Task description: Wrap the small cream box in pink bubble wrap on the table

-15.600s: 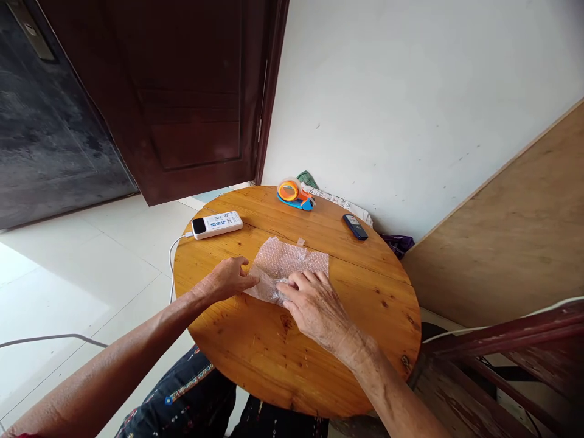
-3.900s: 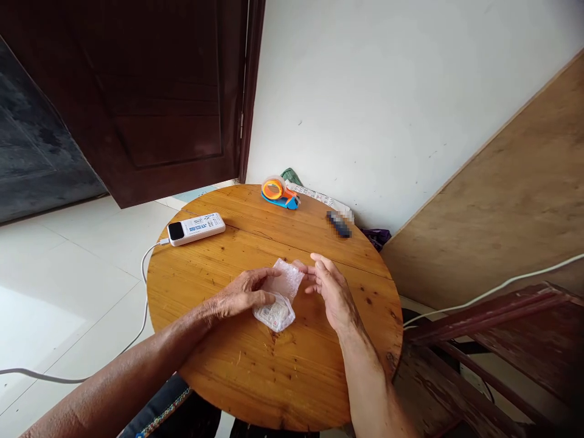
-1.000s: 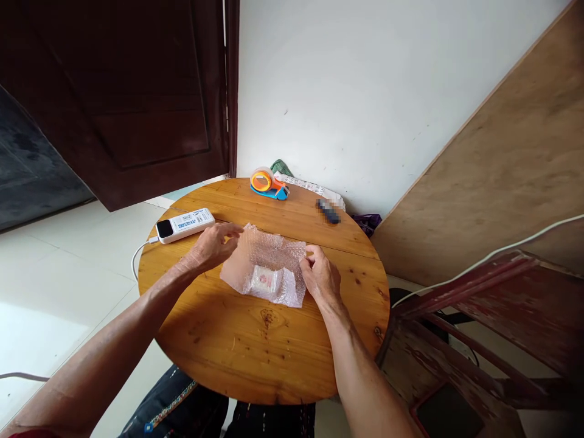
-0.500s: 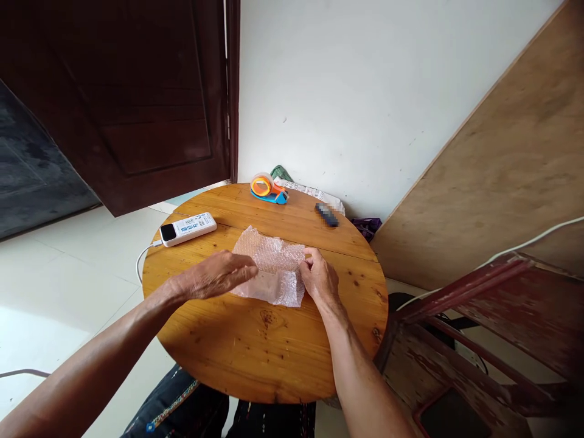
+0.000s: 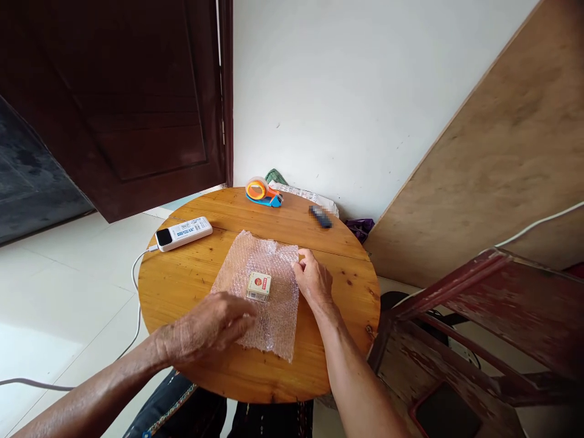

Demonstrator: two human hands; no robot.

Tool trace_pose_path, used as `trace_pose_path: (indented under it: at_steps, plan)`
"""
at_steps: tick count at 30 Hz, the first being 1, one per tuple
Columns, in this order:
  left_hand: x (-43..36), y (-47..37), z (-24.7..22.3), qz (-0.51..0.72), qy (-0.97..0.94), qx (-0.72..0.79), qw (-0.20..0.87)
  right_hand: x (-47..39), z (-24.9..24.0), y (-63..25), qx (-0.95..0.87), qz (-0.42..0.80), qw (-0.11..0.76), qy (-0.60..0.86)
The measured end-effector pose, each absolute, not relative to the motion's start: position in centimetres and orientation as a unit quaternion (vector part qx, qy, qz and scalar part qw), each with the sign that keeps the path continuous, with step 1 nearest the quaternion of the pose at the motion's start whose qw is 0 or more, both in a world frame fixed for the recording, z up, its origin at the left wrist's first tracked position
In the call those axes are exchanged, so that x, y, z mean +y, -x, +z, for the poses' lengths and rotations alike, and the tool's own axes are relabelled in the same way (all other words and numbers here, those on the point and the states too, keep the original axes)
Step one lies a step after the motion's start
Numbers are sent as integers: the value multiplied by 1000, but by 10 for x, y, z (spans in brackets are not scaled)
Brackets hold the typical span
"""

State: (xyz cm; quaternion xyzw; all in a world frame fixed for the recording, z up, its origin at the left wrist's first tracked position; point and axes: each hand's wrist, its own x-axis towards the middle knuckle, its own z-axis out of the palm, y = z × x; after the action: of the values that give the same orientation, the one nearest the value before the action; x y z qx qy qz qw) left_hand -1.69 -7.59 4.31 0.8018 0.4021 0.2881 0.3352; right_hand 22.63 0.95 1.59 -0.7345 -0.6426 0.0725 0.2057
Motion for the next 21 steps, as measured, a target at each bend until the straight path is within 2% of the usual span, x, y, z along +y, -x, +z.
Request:
trace_pose_path:
  at_steps: [3,5,7,10,14,17,21]
  plan:
    - [-68,9,34,287,-808,477,193,9,14,-226,-649,37,209,730]
    - [-63,4,23,311,-805,481,154,7,17,-226,-666,9,224,712]
    - [-59,0,10,301,-809,476,165,3,25,-226,-689,9,250,681]
    - [-54,-3,-7,272,-810,484,190,-11,41,-221,-744,100,286,595]
    - [-55,-3,-21,246,-813,496,178,-35,48,-202,-834,185,252,454]
    - [-58,-3,-24,234,-815,508,151,-45,41,-191,-847,167,235,446]
    - [-59,-5,-17,204,-829,505,124,-50,39,-221,-790,142,317,505]
